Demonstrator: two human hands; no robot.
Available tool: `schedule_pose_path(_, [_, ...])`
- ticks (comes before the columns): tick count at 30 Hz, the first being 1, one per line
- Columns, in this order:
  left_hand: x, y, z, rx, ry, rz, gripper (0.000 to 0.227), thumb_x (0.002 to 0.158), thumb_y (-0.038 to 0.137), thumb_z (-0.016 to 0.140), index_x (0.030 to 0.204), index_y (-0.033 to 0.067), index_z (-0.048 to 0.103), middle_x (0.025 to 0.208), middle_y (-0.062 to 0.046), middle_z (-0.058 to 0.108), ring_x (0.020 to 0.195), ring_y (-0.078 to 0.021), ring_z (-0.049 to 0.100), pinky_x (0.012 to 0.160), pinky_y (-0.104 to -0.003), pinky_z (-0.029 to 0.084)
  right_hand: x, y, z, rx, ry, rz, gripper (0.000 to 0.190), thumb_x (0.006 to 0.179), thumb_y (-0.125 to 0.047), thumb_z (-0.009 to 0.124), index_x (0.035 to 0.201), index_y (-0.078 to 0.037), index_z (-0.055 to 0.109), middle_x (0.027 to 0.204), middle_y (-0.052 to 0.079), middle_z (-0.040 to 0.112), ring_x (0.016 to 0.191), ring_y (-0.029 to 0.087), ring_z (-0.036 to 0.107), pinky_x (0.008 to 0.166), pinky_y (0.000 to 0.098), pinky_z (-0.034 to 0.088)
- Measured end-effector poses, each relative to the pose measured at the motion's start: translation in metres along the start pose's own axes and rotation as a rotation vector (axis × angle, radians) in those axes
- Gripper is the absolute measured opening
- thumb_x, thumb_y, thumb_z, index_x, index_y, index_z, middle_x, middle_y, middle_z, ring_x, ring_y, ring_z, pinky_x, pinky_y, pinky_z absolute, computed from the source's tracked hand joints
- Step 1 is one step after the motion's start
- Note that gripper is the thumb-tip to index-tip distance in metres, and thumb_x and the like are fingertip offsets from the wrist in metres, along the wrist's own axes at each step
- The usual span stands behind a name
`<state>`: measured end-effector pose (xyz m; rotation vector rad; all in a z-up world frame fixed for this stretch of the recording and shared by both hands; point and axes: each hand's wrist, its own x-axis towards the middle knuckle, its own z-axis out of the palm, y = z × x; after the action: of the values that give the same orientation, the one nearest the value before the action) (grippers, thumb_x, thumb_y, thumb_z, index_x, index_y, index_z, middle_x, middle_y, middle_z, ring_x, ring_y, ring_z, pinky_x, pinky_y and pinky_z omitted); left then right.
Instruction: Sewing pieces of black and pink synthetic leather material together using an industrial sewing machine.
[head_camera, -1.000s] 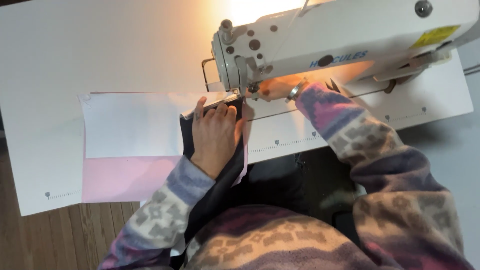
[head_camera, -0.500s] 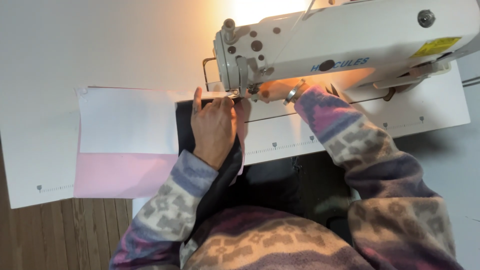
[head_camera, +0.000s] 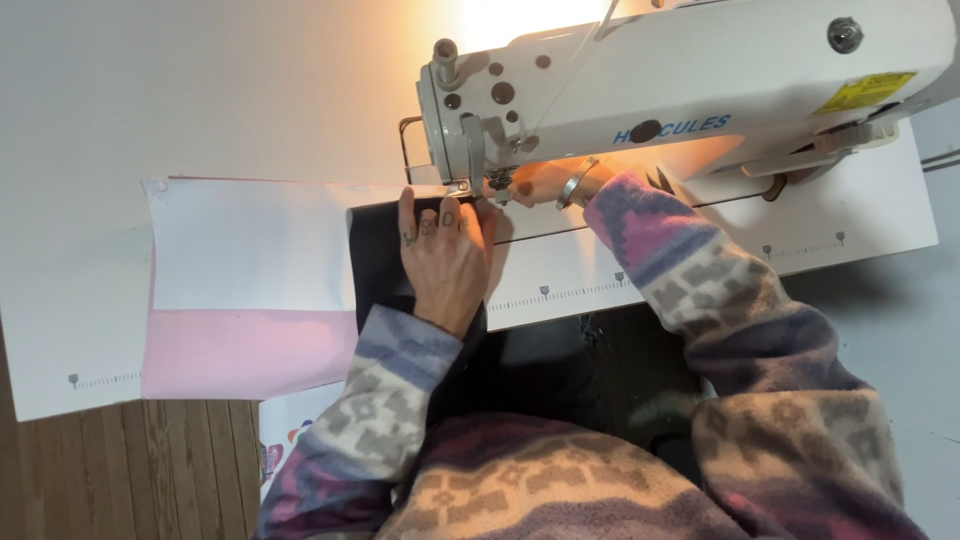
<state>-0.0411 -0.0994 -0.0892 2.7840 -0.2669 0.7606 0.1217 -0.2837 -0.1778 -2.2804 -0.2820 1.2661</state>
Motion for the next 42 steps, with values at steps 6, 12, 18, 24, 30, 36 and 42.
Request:
schedule_pose_path(6, [-0.006,-0.011,0.009,-0.009,-0.001,0.232,0.027,0.078,0.003,0.065,0.101,-0.0099,0.072,0.105,-0.018,0.066,0.101,-0.0305,0.066,0.119,-0.046,0.039,0.087,0.075,0.021,-0.156,0.108,-0.214,0.060,0.092,-0.063,0.059,0.068,-0.009,0.060,0.064,0.003,0.053,0.062,0.016,0.048,0.058,0.0322,0.041])
schedule_pose_path(12, [0.005,-0.025,-0.002,0.069,-0.226,0.527,0.011,0.075,0.001,0.063,0.076,-0.0057,0.071,0.093,-0.016,0.062,0.097,-0.0290,0.066,0.121,-0.044,0.040,-0.069,-0.053,0.005,-0.122,0.193,-0.260,0.044,0.090,-0.056,0.057,0.077,-0.014,0.065,0.059,0.004,0.060,0.057,0.019,0.056,0.057,0.0376,0.045])
schedule_pose_path(18, [-0.002,-0.031,-0.014,0.052,-0.234,0.492,0.029,0.081,0.004,0.062,0.106,-0.0071,0.073,0.095,-0.009,0.058,0.101,-0.0242,0.062,0.125,-0.043,0.037,-0.060,-0.027,0.024,-0.429,0.585,-0.816,0.022,0.090,-0.027,0.063,0.106,-0.016,0.073,0.062,0.004,0.058,0.059,0.022,0.053,0.055,0.0413,0.040])
schedule_pose_path(24, [-0.001,-0.038,-0.043,0.024,-0.384,0.425,0.030,0.088,0.012,0.059,0.113,-0.0003,0.071,0.110,-0.007,0.059,0.108,-0.0250,0.056,0.121,-0.047,0.035,-0.080,-0.056,0.022,-0.180,0.464,-0.512,0.021,0.088,-0.036,0.067,0.092,-0.015,0.069,0.052,0.003,0.053,0.054,0.021,0.052,0.054,0.0420,0.041])
schedule_pose_path(30, [0.018,-0.052,-0.057,-0.058,-0.393,0.468,0.031,0.094,0.013,0.055,0.122,0.0169,0.067,0.122,-0.007,0.057,0.119,-0.0279,0.055,0.120,-0.052,0.031,-0.069,-0.049,0.013,-0.143,0.299,-0.323,0.048,0.088,-0.055,0.067,0.070,-0.011,0.070,0.052,0.002,0.062,0.051,0.014,0.058,0.057,0.0347,0.048])
schedule_pose_path(36, [0.012,-0.054,-0.057,-0.055,-0.378,0.454,0.036,0.097,0.013,0.054,0.130,0.0162,0.065,0.130,-0.006,0.056,0.122,-0.0273,0.054,0.120,-0.053,0.029,-0.084,-0.064,0.020,-0.321,0.387,-0.199,0.063,0.091,-0.058,0.071,0.068,0.000,0.067,0.055,0.009,0.059,0.054,0.020,0.054,0.056,0.0381,0.046])
schedule_pose_path(42, [0.008,-0.057,-0.060,-0.070,-0.357,0.406,0.036,0.094,0.013,0.055,0.129,0.0162,0.066,0.129,-0.007,0.057,0.122,-0.0278,0.055,0.119,-0.054,0.029,-0.113,-0.049,0.053,-0.337,0.929,-0.776,0.018,0.101,-0.026,0.072,0.095,-0.009,0.070,0.082,0.007,0.065,0.071,0.024,0.061,0.067,0.0387,0.051])
